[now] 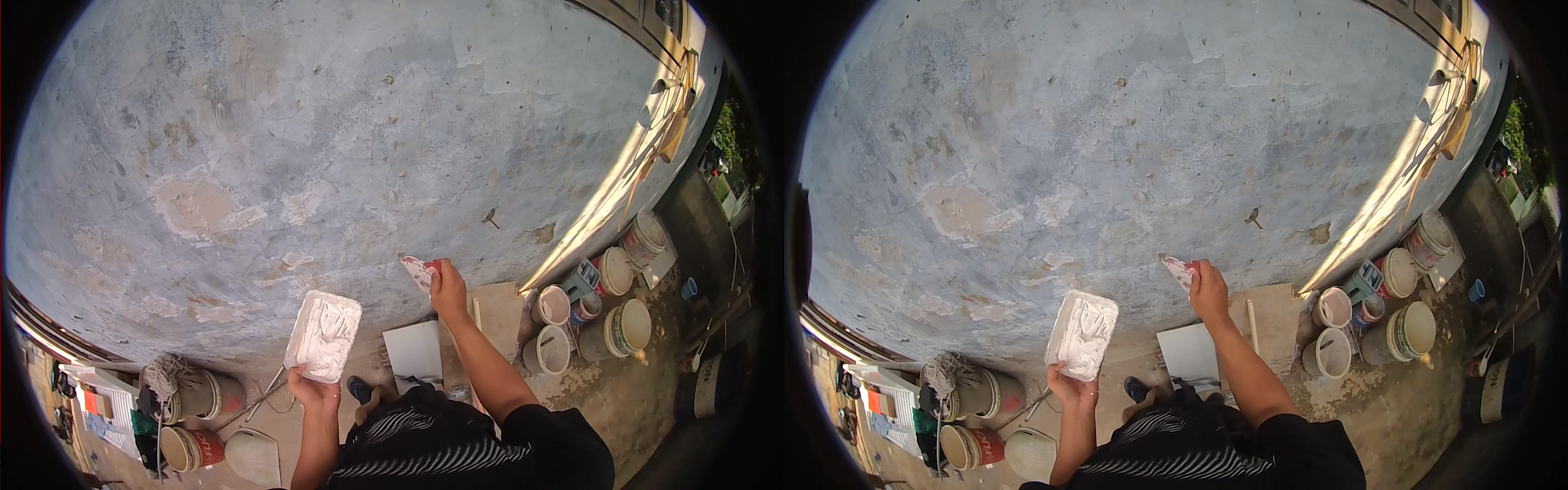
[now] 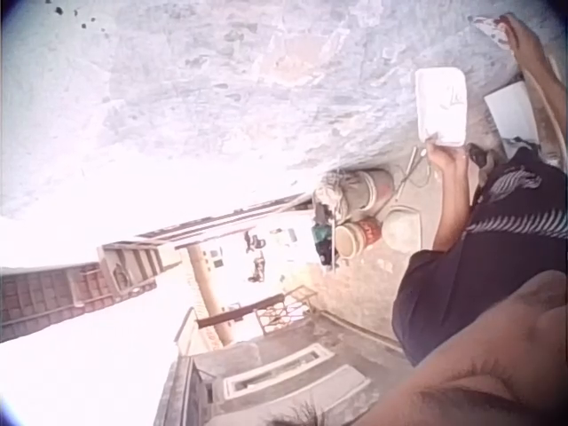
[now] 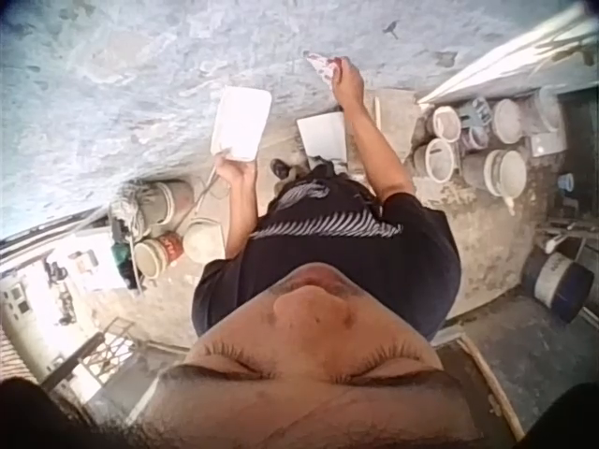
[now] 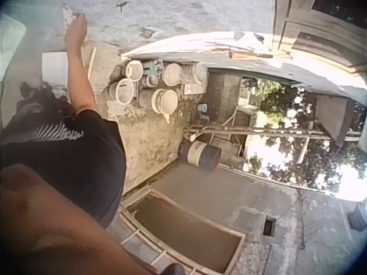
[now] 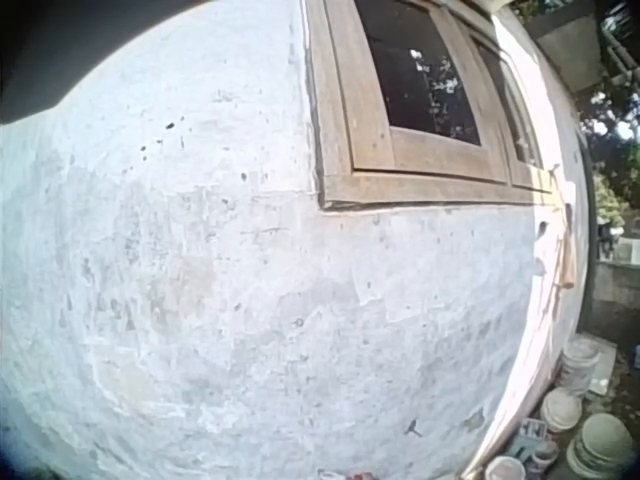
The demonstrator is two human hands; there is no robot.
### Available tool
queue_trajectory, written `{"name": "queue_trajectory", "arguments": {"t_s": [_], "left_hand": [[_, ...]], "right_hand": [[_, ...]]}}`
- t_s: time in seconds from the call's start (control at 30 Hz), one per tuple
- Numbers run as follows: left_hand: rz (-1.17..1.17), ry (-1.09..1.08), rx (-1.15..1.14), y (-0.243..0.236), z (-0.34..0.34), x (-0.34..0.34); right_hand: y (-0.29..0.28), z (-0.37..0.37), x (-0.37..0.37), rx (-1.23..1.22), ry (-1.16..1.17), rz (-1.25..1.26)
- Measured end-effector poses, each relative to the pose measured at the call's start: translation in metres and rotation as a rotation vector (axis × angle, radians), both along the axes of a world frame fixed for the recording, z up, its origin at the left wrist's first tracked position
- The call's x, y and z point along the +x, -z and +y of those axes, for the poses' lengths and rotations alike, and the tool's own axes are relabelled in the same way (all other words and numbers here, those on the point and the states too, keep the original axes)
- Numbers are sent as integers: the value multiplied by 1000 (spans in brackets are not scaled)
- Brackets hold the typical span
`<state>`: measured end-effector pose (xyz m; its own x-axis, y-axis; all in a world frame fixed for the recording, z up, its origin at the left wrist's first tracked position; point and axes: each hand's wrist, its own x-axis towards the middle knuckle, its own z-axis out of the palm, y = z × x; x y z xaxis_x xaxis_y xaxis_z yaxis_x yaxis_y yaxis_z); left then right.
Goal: Applying patching compound to a wall using a putty knife.
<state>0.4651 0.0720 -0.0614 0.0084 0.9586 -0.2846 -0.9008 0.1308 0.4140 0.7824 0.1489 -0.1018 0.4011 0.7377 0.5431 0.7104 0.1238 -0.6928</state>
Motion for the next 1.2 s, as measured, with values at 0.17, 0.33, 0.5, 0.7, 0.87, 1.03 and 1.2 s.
{"name": "queue_trajectory", "arguments": {"t_s": [0.17, 0.33, 0.5, 0.7, 0.87, 1.03, 1.2], "left_hand": [[-9, 10, 4, -4, -1, 1], [-2, 13, -8, -6, -1, 4], [-7, 31, 33, -10, 0, 10], [-8, 61, 14, -6, 1, 16], [-25, 87, 21, -7, 4, 26], [-33, 109, 21, -4, 5, 30], [-12, 65, 6, -1, 6, 22]], "right_hand": [[-16, -1, 4, 92, -2, -61], [-22, -3, 8, 37, -103, -81], [-16, -5, 5, 69, -112, -147], [-5, 4, 2, -48, -75, 83], [35, 18, -5, -191, -23, 388], [63, 19, -2, -240, -336, 1217], [45, 13, -24, -457, -259, 1669]]}}
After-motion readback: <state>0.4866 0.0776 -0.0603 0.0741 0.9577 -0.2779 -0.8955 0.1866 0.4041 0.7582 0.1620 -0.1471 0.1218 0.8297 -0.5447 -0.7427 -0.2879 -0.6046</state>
